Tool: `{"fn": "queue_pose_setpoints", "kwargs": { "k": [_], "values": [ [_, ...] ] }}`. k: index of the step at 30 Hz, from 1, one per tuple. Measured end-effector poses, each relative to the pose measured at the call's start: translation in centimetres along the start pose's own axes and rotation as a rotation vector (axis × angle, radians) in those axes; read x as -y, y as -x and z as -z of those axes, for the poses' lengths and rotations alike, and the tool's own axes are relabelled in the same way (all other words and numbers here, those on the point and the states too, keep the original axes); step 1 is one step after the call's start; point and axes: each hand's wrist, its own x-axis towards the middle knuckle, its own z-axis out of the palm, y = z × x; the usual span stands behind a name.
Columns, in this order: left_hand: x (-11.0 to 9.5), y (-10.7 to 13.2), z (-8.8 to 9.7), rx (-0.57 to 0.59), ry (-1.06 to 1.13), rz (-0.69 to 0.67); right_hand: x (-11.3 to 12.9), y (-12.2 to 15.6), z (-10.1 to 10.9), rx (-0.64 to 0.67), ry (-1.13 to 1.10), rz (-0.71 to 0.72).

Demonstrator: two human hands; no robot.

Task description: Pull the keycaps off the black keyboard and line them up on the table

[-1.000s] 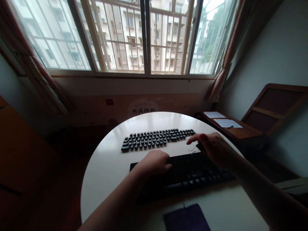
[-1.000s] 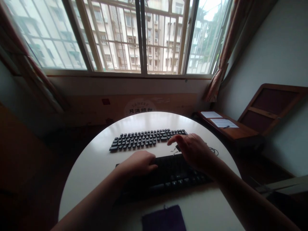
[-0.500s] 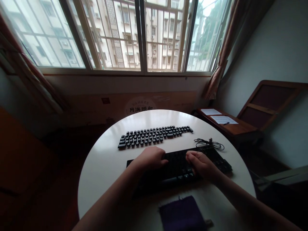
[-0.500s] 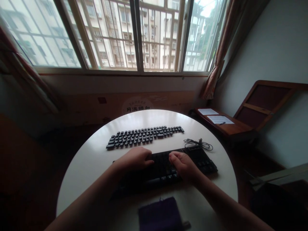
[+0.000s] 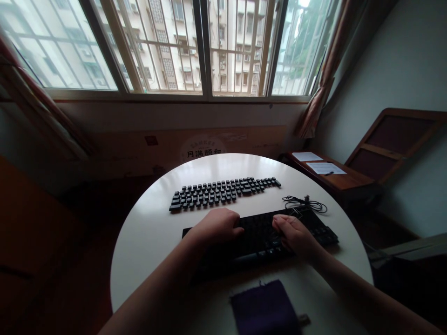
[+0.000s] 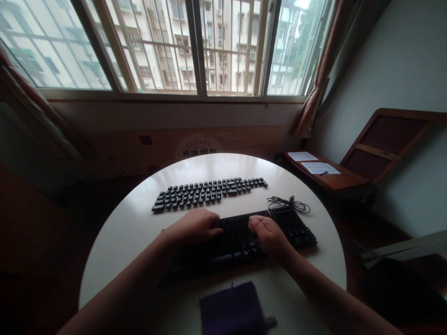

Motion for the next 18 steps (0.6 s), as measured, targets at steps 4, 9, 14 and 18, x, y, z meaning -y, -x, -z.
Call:
{"fn": "queue_pose_setpoints", "kwargs": {
  "k": [4,9,14,18],
  "values": [
    [-0.2,0.0,0.2,0.002,-0.002,0.007,-0.1,-0.5,0.3,0.02,0.014,-0.019],
    [-0.1,0.0,0.0,-0.017,0.001,0.0,-0.2,-1.1,0.6,0.084,0.016,-0.028],
    [0.2,-0.1,-0.3,-0.019,0.009,-0.004,-0.8,-0.7,0.6,0.109,0.113,0.126],
    [0.2,-0.1,-0.3,-0.024,0.008,-0.003,-1.0,0.4,0.4,0.087,0.296,0.279]
  ]
}}
